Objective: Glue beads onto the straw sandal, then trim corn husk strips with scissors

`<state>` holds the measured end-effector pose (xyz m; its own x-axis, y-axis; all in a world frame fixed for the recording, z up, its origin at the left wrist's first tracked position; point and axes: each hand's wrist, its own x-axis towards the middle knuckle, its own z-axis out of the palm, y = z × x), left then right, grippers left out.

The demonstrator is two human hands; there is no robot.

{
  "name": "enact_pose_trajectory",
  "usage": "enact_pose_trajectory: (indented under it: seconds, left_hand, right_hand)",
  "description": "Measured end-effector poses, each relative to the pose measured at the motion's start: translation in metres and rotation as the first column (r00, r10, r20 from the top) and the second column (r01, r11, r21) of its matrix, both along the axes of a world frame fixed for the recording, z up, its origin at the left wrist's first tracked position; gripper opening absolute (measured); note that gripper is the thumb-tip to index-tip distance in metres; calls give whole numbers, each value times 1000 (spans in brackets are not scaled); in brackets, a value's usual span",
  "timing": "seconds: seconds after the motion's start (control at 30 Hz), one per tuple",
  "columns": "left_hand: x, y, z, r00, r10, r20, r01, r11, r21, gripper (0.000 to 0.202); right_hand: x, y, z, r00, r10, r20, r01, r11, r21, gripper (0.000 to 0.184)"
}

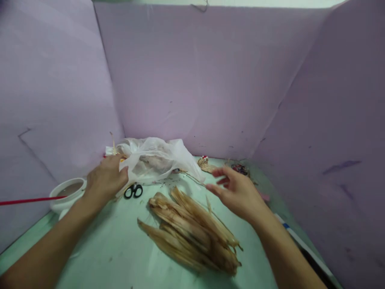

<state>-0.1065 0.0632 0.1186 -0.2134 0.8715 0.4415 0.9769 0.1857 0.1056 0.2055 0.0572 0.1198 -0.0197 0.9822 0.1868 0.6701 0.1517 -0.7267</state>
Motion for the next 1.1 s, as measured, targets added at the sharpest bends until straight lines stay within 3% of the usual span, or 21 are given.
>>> enact_pose_trajectory:
  seconds: [0.03,0.1,0.13,0.27,0.4,0.47,0.5,0.57,0.6,0.63,0.67,0.8,0.93,1.0,1.03,1.07,1.1]
  left_hand:
    - [-1,8,-2,999,40,4,-40,998,-43,40]
    - [-1,24,-9,995,97,37,-91,988,-123,57]
    - [1,30,-12,992,107,68,-96,984,-153,62]
    - [5,39,-11,976,104,190,-73,984,-164,51]
    - [3,34,13,917,65,393,-64,998,-16,42]
    - [4,33,26,842,13,539,-63,995,75,45]
    - [6,34,31,785,-24,618,-58,992,112,47]
    - [11,34,37,627,-112,771,-28,986,166,50]
    - [13,34,38,529,-157,834,-3,982,187,51]
    - [16,33,39,425,-197,884,25,978,206,52]
    - [19,31,40,320,-231,919,55,973,226,52]
    - [24,21,38,-30,-306,952,127,943,307,49]
    - [27,18,34,-229,-328,917,162,916,368,49]
    - [26,18,33,-253,-362,897,189,891,413,54]
    - [24,18,33,-214,-379,900,208,883,421,58]
    - [22,18,32,-120,-399,909,223,882,416,62]
    - [19,16,32,33,-427,904,235,882,408,66]
  right_hand:
    - [-8,9,-3,995,-52,88,49,998,33,55]
    - [-25,24,-12,974,-38,225,21,997,80,76]
    - [-33,30,-16,971,-23,237,4,997,81,75]
    - [-49,40,-21,999,5,51,-4,1000,-12,23]
    - [-51,43,-2,978,142,-151,-149,988,-34,33]
    - [-58,43,12,911,274,-307,-285,959,12,41]
    - [-64,44,18,834,347,-430,-369,929,35,43]
    - [-79,45,29,585,429,-689,-540,840,64,38]
    - [-87,45,33,464,411,-784,-606,794,57,31]
    - [-95,46,36,395,366,-843,-648,761,27,24]
    - [-103,48,38,389,321,-864,-666,746,-23,21]
    - [-125,56,39,506,236,-830,-645,742,-182,23]
    - [-134,57,39,576,249,-778,-663,700,-267,19]
    - [-135,53,42,604,265,-752,-673,675,-302,24]
    - [-135,52,44,616,274,-739,-677,663,-319,27]
    - [-134,50,48,629,279,-726,-676,657,-333,28]
    - [-133,49,53,646,280,-710,-666,663,-344,29]
